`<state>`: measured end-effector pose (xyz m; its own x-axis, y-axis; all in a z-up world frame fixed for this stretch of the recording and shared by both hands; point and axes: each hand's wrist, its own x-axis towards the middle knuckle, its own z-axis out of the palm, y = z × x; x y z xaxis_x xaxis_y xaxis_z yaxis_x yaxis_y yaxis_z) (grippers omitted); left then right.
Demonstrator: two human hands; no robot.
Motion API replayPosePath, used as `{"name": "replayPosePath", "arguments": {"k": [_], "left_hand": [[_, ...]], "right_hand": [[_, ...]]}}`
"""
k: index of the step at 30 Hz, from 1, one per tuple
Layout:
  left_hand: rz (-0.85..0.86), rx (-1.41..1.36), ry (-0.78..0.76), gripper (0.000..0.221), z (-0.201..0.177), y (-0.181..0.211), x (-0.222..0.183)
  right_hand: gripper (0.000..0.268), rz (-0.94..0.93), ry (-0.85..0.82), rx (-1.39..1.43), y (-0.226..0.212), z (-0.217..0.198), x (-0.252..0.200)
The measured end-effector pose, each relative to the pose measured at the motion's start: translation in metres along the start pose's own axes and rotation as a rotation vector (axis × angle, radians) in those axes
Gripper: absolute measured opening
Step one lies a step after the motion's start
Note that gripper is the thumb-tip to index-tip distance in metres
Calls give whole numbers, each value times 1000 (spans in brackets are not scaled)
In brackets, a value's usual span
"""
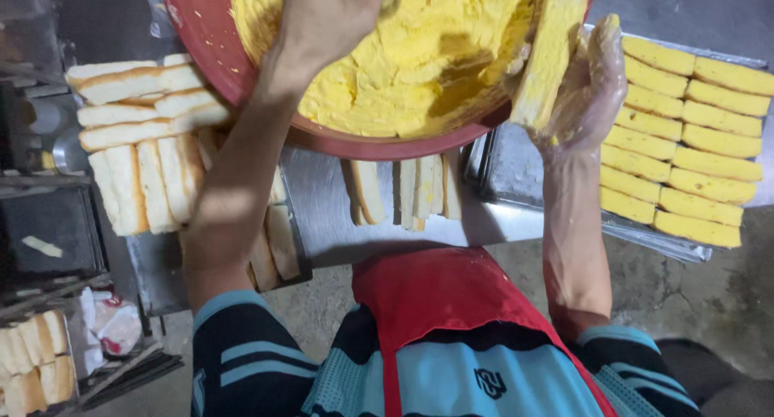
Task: The person spreads a yellow paste onto bread slices using a brush and arranges them on a metal tray.
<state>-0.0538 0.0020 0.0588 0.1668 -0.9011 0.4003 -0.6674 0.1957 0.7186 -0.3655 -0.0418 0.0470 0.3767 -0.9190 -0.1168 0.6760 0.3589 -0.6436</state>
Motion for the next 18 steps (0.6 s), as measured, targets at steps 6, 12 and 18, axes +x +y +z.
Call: {"name": "replayPosePath", "arguments": {"k": [6,12,18], "left_hand": [[282,40,56,13,0,8,-38],[-87,-342,105,9,-20,85,-62],[468,-411,-38,19,11,136,-73]], "right_hand": [[46,-131,-126,-111,1,-13,0],[45,-132,-83,-112,6,-23,11],[36,62,-61,75,17,-16,24]]}}
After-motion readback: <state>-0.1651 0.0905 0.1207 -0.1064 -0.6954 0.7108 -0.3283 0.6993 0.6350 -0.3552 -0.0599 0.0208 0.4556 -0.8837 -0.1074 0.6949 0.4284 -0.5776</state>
